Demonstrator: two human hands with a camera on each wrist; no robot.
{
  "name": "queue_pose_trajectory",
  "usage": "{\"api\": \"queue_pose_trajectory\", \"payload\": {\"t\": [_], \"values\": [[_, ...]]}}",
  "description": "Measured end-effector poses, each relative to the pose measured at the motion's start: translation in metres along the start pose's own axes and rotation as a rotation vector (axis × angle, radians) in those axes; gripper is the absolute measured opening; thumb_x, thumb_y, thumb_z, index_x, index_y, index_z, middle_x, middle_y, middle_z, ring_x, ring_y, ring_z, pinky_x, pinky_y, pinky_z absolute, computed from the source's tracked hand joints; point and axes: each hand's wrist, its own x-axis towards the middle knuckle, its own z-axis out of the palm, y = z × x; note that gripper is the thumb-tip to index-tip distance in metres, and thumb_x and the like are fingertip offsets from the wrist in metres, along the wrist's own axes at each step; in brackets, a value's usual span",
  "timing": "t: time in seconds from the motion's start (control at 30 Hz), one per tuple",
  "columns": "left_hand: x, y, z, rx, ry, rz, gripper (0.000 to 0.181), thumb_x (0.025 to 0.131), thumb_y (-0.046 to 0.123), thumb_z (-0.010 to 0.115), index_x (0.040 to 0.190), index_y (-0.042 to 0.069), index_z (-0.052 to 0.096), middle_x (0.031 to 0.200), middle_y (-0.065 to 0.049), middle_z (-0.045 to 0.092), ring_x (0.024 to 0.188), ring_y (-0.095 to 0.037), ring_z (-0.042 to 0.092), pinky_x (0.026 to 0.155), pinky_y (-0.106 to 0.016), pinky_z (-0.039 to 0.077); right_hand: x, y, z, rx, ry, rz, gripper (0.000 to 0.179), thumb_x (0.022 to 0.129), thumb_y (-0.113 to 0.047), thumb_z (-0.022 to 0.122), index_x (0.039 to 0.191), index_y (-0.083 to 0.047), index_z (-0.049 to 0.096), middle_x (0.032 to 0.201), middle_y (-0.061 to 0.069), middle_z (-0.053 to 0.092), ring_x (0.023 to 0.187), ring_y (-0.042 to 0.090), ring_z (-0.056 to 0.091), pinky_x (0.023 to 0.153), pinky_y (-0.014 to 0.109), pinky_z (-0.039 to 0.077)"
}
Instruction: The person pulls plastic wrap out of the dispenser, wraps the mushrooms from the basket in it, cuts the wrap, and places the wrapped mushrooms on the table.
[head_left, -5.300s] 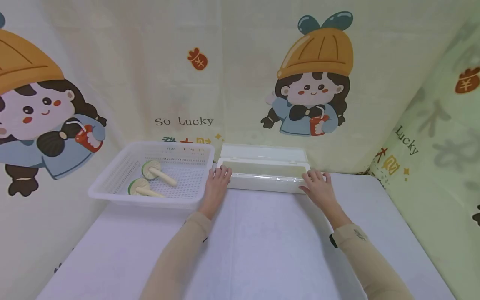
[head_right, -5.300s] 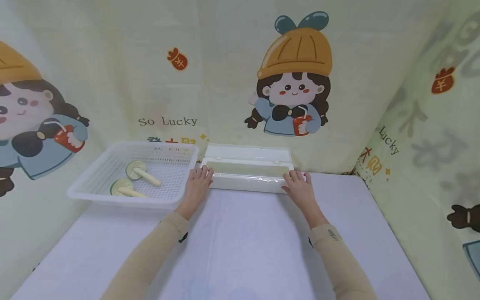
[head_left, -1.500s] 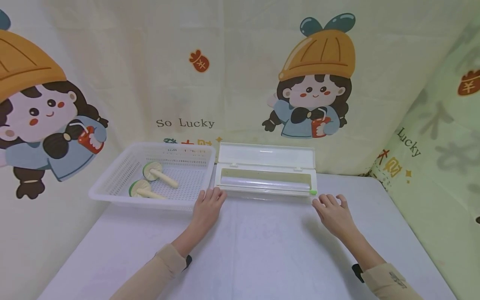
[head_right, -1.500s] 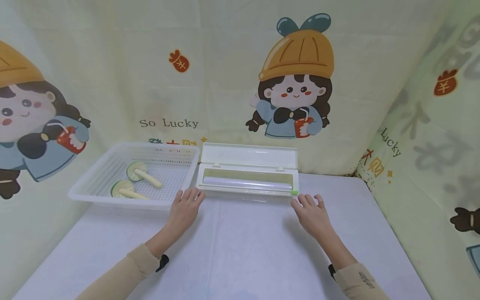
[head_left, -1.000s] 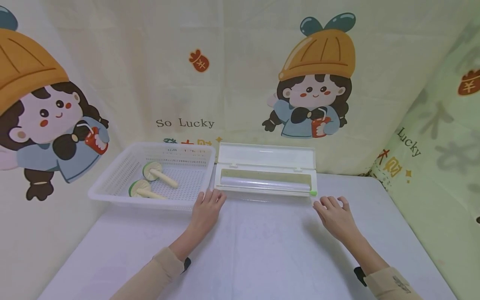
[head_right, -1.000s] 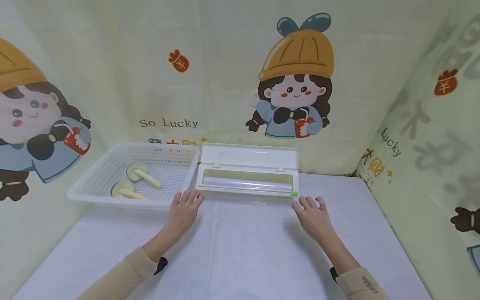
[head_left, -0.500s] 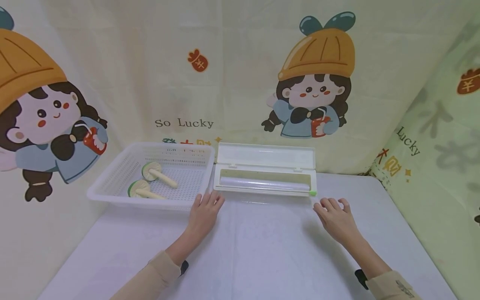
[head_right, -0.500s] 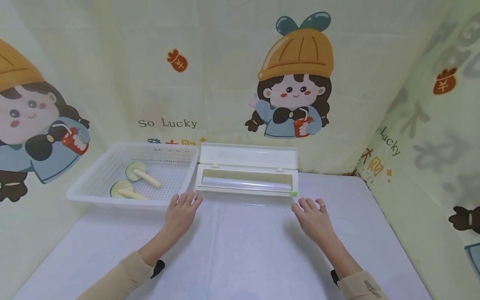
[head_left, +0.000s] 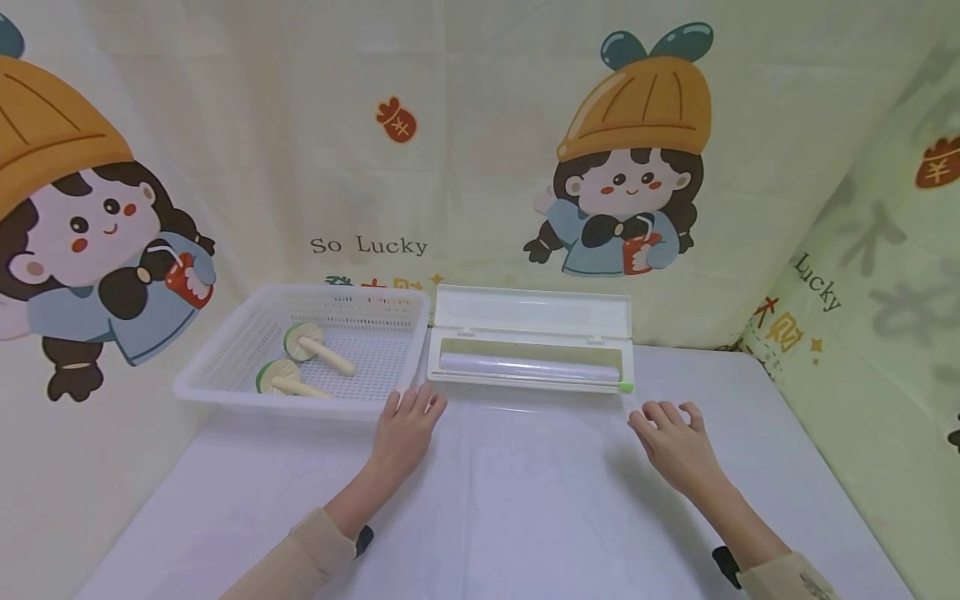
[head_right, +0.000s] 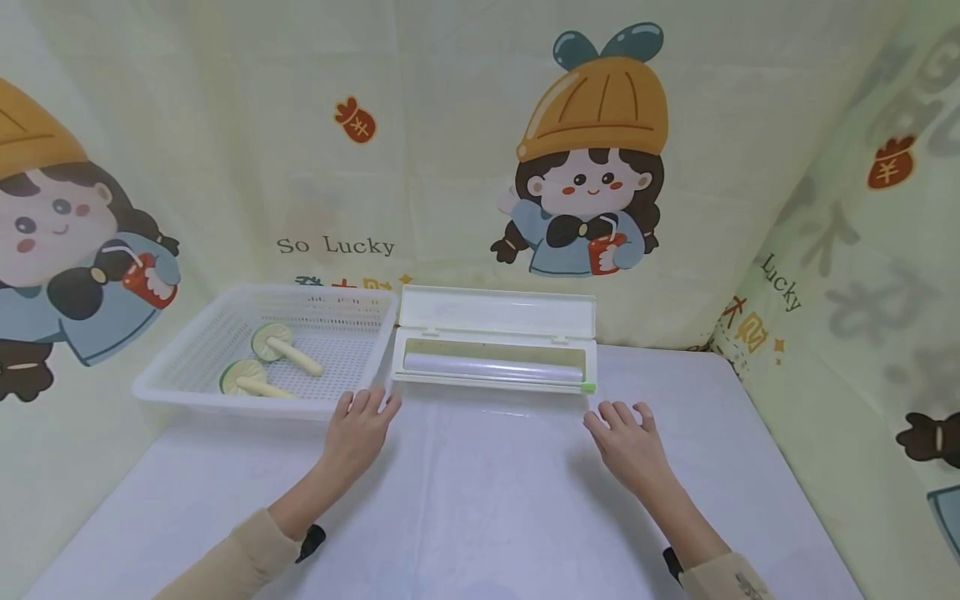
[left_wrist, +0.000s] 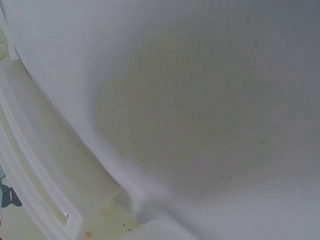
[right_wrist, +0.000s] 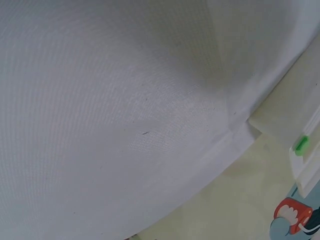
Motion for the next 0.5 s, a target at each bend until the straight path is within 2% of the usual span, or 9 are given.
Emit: {"api": "queue_pose_trajectory", "payload": {"t": [0.2, 0.5], "values": [[-0.0023, 0.0003, -0.0012, -0.008, -0.022, -0.001, 0.027, 0.086, 0.006, 0.026, 0.092, 0.011, 0.052, 0.089, -0.007, 0.048, 0.075, -0.023, 0.042, 0.071, -0.037, 0.034, -0.0009, -0.0013, -0.0014, -0.002, 0.026, -0.007, 0.054, 0.099, -0.038, 0.002, 0.088, -0.014, 0.05, 0.085, 0.009, 0.05, 0.085, 0.03, 0.049, 0.08, 0.055, 0.028], [-0.0037, 0.0013, -0.0026, 0.0, 0.07, -0.001, 0.025, 0.087, 0.004, 0.028, 0.088, 0.01, 0.051, 0.082, -0.007, 0.047, 0.071, -0.023, 0.041, 0.068, -0.036, 0.034, -0.0037, -0.0037, -0.0047, -0.007, 0.02, -0.007, 0.054, 0.099, -0.039, 0.002, 0.087, -0.015, 0.049, 0.085, 0.009, 0.05, 0.085, 0.03, 0.049, 0.081, 0.055, 0.028]]}}
